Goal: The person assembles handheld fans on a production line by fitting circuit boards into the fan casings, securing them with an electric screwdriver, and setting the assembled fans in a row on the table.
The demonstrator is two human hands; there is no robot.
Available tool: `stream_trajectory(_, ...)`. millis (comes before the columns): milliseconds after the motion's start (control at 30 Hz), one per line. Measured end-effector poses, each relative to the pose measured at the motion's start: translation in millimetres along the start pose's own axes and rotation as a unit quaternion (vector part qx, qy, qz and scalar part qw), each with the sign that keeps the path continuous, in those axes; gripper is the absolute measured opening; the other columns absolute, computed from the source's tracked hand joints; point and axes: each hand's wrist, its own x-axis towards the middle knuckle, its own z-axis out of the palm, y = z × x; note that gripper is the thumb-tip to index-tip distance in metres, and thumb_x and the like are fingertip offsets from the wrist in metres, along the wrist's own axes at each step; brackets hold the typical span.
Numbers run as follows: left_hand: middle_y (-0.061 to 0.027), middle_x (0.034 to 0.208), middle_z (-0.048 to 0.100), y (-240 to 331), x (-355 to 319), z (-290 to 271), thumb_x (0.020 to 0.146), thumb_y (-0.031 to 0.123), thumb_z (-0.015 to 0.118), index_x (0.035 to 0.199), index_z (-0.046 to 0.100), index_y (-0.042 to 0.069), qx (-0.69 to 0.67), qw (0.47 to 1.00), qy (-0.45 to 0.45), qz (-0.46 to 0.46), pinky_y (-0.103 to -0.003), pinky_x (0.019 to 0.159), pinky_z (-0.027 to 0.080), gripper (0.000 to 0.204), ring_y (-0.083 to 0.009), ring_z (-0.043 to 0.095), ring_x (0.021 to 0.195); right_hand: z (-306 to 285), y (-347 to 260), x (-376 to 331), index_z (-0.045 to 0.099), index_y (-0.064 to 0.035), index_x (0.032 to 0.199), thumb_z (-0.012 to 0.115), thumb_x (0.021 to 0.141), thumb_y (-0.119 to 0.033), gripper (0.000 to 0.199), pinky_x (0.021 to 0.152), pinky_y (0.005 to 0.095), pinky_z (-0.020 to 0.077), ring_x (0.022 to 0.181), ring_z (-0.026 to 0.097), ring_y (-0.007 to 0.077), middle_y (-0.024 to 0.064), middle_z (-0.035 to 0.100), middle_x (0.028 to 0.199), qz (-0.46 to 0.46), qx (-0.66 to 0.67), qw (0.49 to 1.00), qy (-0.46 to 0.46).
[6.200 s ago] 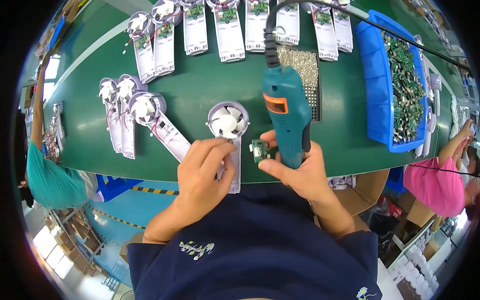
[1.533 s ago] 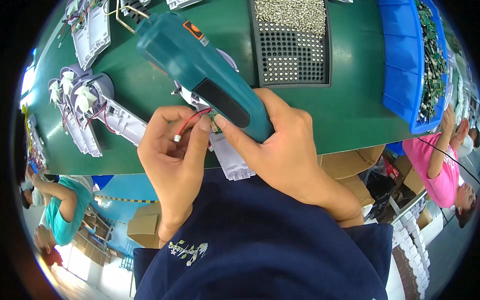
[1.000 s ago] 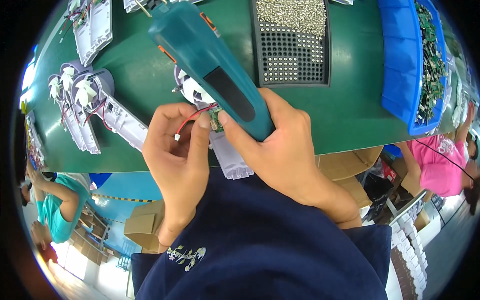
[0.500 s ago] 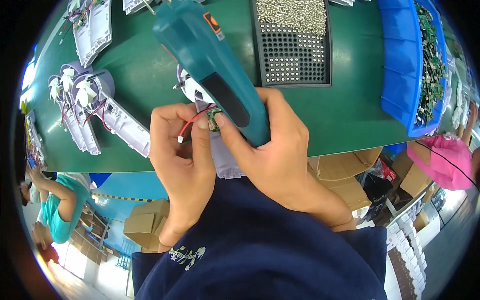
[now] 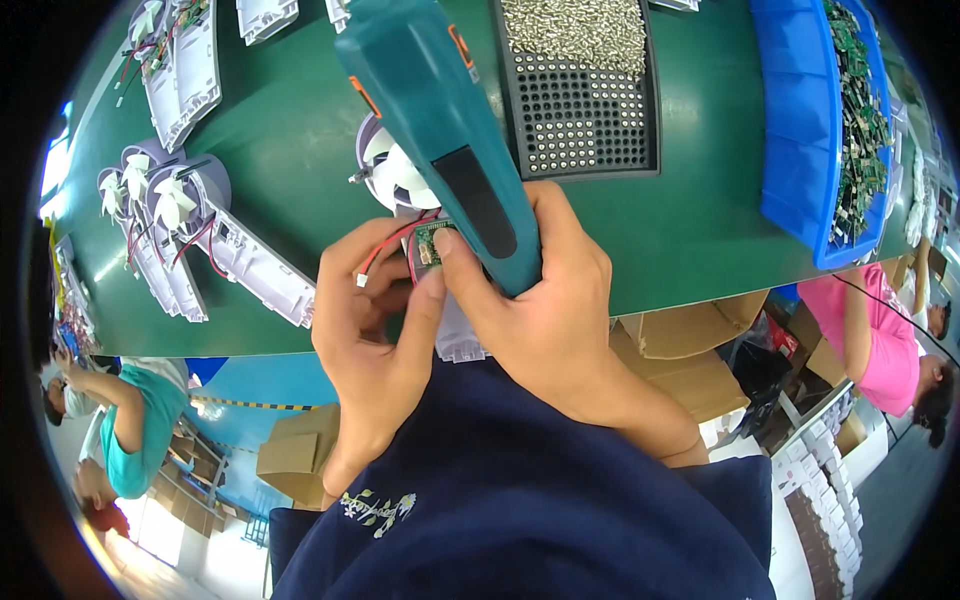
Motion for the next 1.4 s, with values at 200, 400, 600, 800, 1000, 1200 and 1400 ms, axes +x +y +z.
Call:
stream_trajectory(200,-0.0119,0.103,0.071,1.1,6.5,-4.5,0.085,-0.004,0.068,0.115,0.064,-0.002,0.047,0.999,0.002,0.004,-0.028,0.073,0.058,0.030,-0.0172,0.070,0.088,-4.7,-1.0,3.3,0.059,0.0003,0.098,0.075,0.083,-0.009,0.024,0.062,0.0277,0.0500,0.069,0.063,0.0103,0.0078,0.068,0.079,-0.011,-0.005,1.000,-0.016)
stream_trajectory(400,-0.0129,0.101,0.071,-3.4,3.7,0.6,0.085,-0.004,0.069,0.113,0.064,-0.003,0.072,0.996,0.032,0.035,-0.027,0.070,0.059,0.029,-0.0179,0.070,0.087,-4.3,-2.8,3.7,0.059,0.0005,0.098,0.074,0.084,-0.010,0.023,0.062,0.0272,0.0503,0.071,0.064,0.0095,0.0080,0.069,0.080,-0.011,-0.001,1.000,-0.015)
stream_trajectory(600,-0.0138,0.100,0.070,-4.1,5.8,0.7,0.083,-0.005,0.070,0.110,0.065,-0.003,0.052,0.997,0.036,0.042,-0.027,0.067,0.059,0.028,-0.0203,0.071,0.084,-5.8,-5.1,4.3,0.059,0.0004,0.097,0.075,0.084,-0.010,0.023,0.062,0.0270,0.0504,0.071,0.065,0.0093,0.0087,0.069,0.079,-0.004,-0.006,1.000,-0.019)
stream_trajectory(800,-0.0130,0.098,0.071,-6.1,2.8,2.1,0.083,-0.005,0.070,0.109,0.065,-0.003,0.086,0.995,0.038,0.045,-0.026,0.065,0.058,0.027,-0.0195,0.071,0.082,-6.2,-4.4,6.2,0.059,0.0003,0.095,0.075,0.083,-0.011,0.023,0.058,0.0266,0.0490,0.066,0.062,0.0081,0.0072,0.067,0.074,-0.001,-0.020,1.000,-0.022)
stream_trajectory(1000,-0.0126,0.099,0.070,-6.8,5.3,1.5,0.083,-0.005,0.070,0.110,0.065,-0.002,0.065,0.996,0.031,0.050,-0.027,0.065,0.058,0.027,-0.0193,0.070,0.081,-4.5,-4.9,9.2,0.058,-0.0002,0.094,0.076,0.081,-0.011,0.024,0.058,0.0268,0.0492,0.066,0.063,0.0091,0.0071,0.067,0.074,-0.011,-0.018,1.000,-0.014)
stream_trajectory(1200,-0.0129,0.107,0.069,-1.9,12.3,-8.1,0.085,-0.004,0.068,0.112,0.065,-0.002,0.067,0.997,-0.029,0.033,-0.027,0.068,0.057,0.028,-0.0186,0.069,0.089,-5.1,-2.7,9.5,0.058,-0.0002,0.095,0.076,0.081,-0.011,0.025,0.060,0.0286,0.0504,0.068,0.066,0.0127,0.0093,0.067,0.075,-0.024,-0.023,0.999,-0.010)
stream_trajectory(1400,-0.0085,0.110,0.068,1.5,9.3,-8.7,0.090,-0.004,0.064,0.117,0.064,-0.002,-0.060,0.994,-0.040,-0.076,-0.023,0.077,0.055,0.027,-0.0109,0.065,0.094,-5.9,-1.9,9.5,0.058,0.0000,0.096,0.078,0.081,-0.014,0.028,0.060,0.0295,0.0505,0.067,0.066,0.0138,0.0101,0.067,0.075,0.010,-0.006,0.999,-0.035)
